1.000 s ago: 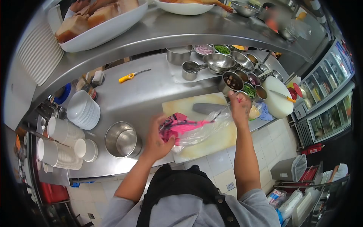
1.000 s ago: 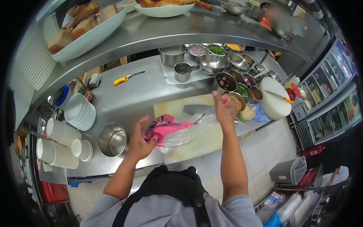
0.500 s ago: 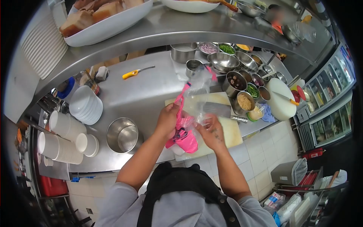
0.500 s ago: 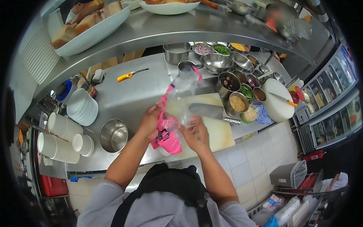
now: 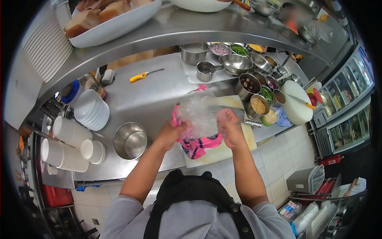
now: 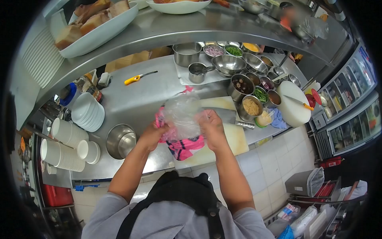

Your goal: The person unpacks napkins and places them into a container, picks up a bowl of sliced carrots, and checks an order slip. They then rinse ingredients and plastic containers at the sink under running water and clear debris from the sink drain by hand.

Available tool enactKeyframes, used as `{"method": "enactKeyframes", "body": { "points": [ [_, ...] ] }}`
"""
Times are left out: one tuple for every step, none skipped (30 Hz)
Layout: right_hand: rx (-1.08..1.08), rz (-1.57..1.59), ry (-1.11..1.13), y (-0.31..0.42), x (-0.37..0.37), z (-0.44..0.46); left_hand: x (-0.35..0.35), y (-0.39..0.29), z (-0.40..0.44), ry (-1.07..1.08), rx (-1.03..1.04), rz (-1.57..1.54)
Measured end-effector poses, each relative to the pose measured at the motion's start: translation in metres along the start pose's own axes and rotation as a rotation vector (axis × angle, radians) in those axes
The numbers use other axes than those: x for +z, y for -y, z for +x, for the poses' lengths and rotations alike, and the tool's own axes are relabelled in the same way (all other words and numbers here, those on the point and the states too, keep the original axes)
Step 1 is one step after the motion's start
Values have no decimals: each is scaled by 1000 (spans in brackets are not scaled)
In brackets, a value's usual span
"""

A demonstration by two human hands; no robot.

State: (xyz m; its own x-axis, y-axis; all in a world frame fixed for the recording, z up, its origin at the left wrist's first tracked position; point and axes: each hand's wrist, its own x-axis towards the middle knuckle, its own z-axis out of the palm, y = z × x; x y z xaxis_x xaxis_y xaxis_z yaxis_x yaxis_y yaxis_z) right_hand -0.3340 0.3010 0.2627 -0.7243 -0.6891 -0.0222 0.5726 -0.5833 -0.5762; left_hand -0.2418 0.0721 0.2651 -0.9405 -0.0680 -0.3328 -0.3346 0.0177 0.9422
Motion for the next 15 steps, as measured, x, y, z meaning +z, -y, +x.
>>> {"method": "enactKeyframes", "body": {
  "points": [
    [-98, -748, -170, -3, 29, -7, -3, 5, 5, -7, 39, -348],
    [-195, -1496, -338, -7, 45, -14, -4, 5, 6, -14, 77, -698],
    [-191, -1501, -332, -12, 39, -17, -2, 5, 4, -19, 78, -705],
    [-290, -1705, -317, -19, 26, -19, 3, -1, 0, -11, 39, -844],
    [-397, -1908, -297, -22, 15, -19, 5, -3, -3, -2, 2, -983],
    [-394, -1911, -289, -21, 6, -17, 2, 3, -2, -7, 3, -989],
    [-236, -1459, -384, -19, 0, -14, -3, 11, -2, 17, 9, -786],
    [-86, -999, -459, -17, -6, -11, -6, 18, -2, 42, 12, -580],
    [54, -532, -514, -16, -11, -9, -5, 25, -4, 43, 7, -577],
    [91, -223, -528, -12, 5, -9, -2, 29, -8, 36, 134, -296],
    [87, -217, -536, -16, 6, -9, 2, 33, -12, 33, 261, -14],
    [136, -104, -495, -20, 5, -8, -1, 54, -5, -51, 176, -20],
    [185, 7, -451, -23, 2, -7, -3, 55, -3, -47, 173, -20],
    [250, -42, -189, -19, -6, -10, -6, 54, 0, -145, 105, -242],
    [253, -36, -193, -19, -9, -13, -9, 54, 1, -247, 33, -464]
  ]
}}
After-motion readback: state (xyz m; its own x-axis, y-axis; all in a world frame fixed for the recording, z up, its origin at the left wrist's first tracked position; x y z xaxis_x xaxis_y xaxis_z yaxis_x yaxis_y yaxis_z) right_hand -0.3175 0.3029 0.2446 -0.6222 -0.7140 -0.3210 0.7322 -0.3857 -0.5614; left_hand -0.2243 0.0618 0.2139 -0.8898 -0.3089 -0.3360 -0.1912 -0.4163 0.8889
